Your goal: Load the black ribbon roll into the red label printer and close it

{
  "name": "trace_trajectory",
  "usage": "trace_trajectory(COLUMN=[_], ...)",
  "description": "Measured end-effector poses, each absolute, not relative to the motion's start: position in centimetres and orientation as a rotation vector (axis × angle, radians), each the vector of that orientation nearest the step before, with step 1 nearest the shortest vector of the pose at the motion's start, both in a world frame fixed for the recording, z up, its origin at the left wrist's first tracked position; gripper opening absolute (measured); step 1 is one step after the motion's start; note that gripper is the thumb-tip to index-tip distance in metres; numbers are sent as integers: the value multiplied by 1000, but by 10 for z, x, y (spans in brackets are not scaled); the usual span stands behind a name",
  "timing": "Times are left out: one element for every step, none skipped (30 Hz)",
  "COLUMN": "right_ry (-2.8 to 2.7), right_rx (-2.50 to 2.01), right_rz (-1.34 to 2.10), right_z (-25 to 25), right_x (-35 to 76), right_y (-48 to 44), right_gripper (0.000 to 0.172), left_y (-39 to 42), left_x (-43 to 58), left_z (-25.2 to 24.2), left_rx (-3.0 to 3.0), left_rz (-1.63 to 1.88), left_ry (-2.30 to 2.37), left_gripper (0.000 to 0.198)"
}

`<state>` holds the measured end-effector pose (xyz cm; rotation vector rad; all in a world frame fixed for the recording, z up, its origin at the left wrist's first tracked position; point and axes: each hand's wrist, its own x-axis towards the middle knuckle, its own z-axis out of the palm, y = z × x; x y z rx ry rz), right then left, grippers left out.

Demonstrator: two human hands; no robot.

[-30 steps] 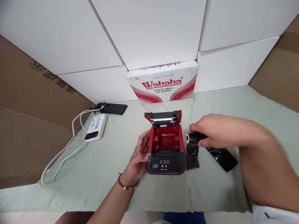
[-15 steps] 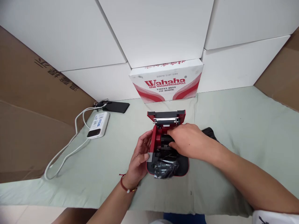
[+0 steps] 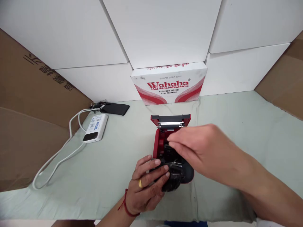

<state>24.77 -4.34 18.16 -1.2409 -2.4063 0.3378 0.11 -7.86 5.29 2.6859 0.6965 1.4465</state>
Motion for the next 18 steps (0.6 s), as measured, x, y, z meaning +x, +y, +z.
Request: trace_trajectory(right_ry=[-2289, -2213, -2184, -2199, -2242, -2300, -2353, -2393, -2420, -2433, -2440, -2450, -2474, -2516, -2574, -2639, -2703, -2759], right_rx=[-1231, -1237, -1247, -1251, -1235, -1215, -1200, -1187, -1172, -1152, -1124, -1101, -1080, -1058, -1040, -1029, -1020, -1007], right_rz=[226, 120, 37, -8, -14, 11, 43, 70, 89, 104, 118, 141, 164, 182, 188, 181, 164, 143], right_z=[189, 193, 194, 191, 186, 179, 172, 165, 160, 156, 155, 155, 155, 155, 155, 153, 150, 147], right_x=[251, 255, 257, 258, 258, 257, 255, 253, 250, 249, 248, 248, 249, 251, 253, 255, 256, 256], right_y=[-47, -49, -47, -43, -37, -31, -24, -19, -16, -15, -18, -22, -29, -36, -44, -51, -57, -62], right_gripper=[25, 25, 27, 31, 37, 43, 46, 48, 47, 45, 41, 38, 36, 36, 39, 45, 51, 56], left_y=[-80, -82, -84, -85, -86, -87, -87, -88, -89, -90, -91, -92, -93, -94, -95, -96, -96, -95], left_x=[3, 5, 6, 8, 9, 9, 9, 9, 8, 7, 6, 5, 5, 4, 4, 4, 4, 4], left_z=[55, 57, 58, 59, 60, 60, 61, 61, 61, 61, 61, 61, 61, 60, 59, 58, 57, 55], left_rx=[2696, 2693, 2682, 2667, 2652, 2640, 2630, 2623, 2619, 2615, 2613, 2614, 2617, 2620, 2622, 2621, 2622, 2625], left_rz=[1464, 1489, 1517, 1546, 1573, 1599, 1621, 1636, 1647, 1656, 1661, 1659, 1659, 1658, 1660, 1661, 1655, 1641], left_ry=[700, 710, 723, 736, 747, 756, 766, 774, 784, 794, 804, 809, 810, 807, 802, 801, 802, 799], left_gripper=[26, 25, 23, 23, 23, 24, 24, 25, 25, 26, 26, 27, 28, 29, 29, 30, 29, 29])
